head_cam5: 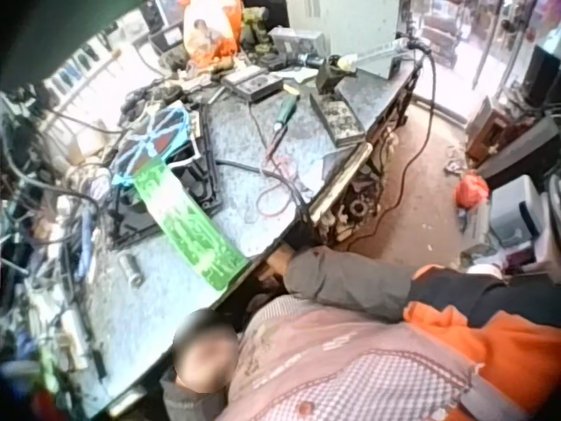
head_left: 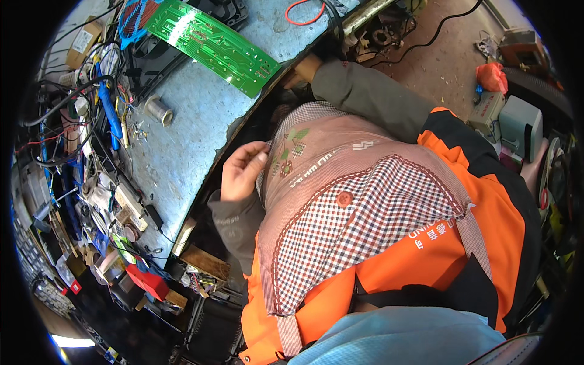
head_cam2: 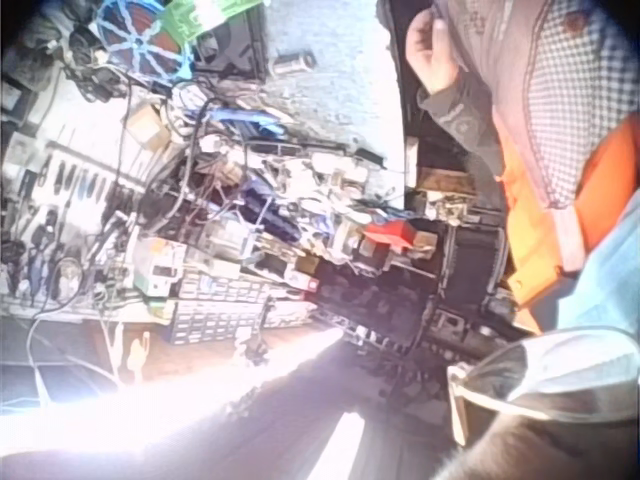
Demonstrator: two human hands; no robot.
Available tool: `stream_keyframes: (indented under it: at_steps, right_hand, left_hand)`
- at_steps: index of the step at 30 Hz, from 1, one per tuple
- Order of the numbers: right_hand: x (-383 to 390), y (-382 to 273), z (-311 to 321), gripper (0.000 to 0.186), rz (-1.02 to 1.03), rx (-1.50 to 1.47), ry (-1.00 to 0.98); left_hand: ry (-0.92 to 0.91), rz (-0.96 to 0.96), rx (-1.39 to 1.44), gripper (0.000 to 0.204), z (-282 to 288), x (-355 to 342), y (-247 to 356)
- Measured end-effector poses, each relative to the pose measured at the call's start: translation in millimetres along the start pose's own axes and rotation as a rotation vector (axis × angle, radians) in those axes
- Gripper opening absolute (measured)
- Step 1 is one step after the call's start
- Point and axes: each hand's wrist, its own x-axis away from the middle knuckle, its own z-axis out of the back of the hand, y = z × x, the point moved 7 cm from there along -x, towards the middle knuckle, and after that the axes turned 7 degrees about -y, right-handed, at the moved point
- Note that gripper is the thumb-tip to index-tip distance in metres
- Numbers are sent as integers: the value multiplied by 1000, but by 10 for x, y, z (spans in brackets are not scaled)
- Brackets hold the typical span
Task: The person uses a soldering iron to work on a green circuit board, then retrieves a multimeter from a toolbox to test the board with probes. The person continues to solder and test the circuit board.
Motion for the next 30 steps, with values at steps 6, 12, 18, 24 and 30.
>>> stream_keyframes:
  at_steps: [6, 12, 18, 24, 30]
  right_hand:
    - [161, -42, -186, 51, -133, -390, 87]
    - [705, -193, -769, 60, -174, -185, -102]
    - [699, -147, -371, 38, -206, -128, 146]
    - [825, -348, -115, 50, -61, -306, 372]
    - [1002, -244, -584, 101, -101, 335, -209]
  left_hand:
    - [281, 41, 561, 45, 433, -405, -944]
    - [-42, -101, 982, 60, 91, -1085, -815]
    - [120, -267, 939, 59, 57, -1364, -653]
    - [166, -203, 878, 58, 360, -853, -944]
    - [123, -203, 845, 66, 610, 102, -1519]
